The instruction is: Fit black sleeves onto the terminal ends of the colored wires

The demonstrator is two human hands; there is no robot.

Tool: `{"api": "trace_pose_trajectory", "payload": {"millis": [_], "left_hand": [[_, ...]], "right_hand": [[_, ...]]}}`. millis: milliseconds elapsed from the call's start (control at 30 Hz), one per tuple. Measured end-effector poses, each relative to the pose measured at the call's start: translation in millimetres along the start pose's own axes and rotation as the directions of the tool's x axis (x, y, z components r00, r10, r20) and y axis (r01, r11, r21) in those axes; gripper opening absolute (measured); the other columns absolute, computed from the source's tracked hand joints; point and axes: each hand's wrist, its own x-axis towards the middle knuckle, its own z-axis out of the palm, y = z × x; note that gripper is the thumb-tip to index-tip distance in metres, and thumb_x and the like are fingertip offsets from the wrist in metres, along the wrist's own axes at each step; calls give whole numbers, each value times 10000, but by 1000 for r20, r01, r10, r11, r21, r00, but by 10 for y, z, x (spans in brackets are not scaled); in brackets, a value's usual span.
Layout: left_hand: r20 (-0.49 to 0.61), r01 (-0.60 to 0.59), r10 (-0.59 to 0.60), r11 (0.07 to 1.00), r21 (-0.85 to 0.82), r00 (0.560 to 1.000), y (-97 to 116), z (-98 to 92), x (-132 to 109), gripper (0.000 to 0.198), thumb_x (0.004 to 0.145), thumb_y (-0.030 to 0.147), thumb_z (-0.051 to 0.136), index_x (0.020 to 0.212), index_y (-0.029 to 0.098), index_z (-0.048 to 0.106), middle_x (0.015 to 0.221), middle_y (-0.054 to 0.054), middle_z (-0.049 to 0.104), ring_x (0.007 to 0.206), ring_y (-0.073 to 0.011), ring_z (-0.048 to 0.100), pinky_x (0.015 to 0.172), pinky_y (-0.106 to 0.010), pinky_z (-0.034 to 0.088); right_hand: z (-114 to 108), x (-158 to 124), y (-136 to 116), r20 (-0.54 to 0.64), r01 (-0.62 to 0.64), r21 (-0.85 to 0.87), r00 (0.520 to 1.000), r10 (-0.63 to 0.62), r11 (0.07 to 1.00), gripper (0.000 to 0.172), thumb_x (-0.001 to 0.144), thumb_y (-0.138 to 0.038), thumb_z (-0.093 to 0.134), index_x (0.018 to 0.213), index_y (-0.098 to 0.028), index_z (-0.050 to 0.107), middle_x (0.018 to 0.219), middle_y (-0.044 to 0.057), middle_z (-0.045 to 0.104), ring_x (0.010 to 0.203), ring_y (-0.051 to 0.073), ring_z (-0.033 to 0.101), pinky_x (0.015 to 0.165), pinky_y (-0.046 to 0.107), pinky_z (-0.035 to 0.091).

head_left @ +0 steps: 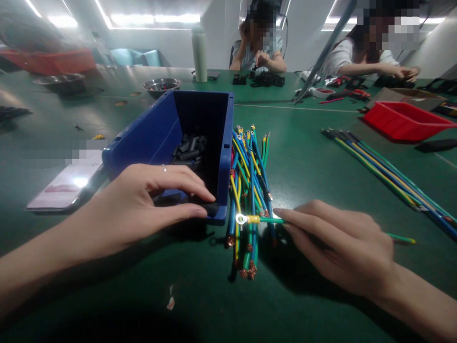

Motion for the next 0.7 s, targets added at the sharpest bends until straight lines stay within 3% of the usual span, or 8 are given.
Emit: {"api": "trace_pose_trajectory", "payload": {"millis": [167,333,500,700], "left_hand": [[-13,-56,56,998,36,998,42,38,-19,146,873,288,754,990,375,741,997,114,735,927,-87,685,843,-121,513],[-103,-121,132,987,106,986,72,100,-39,111,897,239,722,995,286,743,998,47,728,890,-109,687,806,-169,534],[-100,-339,369,913,227,924,120,182,-102,139,935,143,654,1044,196,721,1018,-15,728,914,-115,683,810,-174,546],[-216,-366,427,890,271,878,223,373,-176,119,892,124,719,1007,152,714,945,4,747,907,-89,653,835,-146,534]], "right_hand": [[12,5,7,6,2,4,1000,-2,1000,171,932,-91,570,1079,-127,650,771,23,684,606,91,614,541,221,431],[21,7,6,-5,-1,1,1000,1,1000,170,930,-88,573,1075,-127,654,774,23,688,602,87,608,542,218,429],[14,5,-5,-25,1,-7,1000,-1,1000,161,933,-93,578,1067,-119,663,771,22,690,606,83,599,549,212,426],[-5,-6,-14,-33,3,-9,999,-3,1000,161,940,-97,576,1065,-106,677,795,35,704,621,81,602,562,212,430]]}}
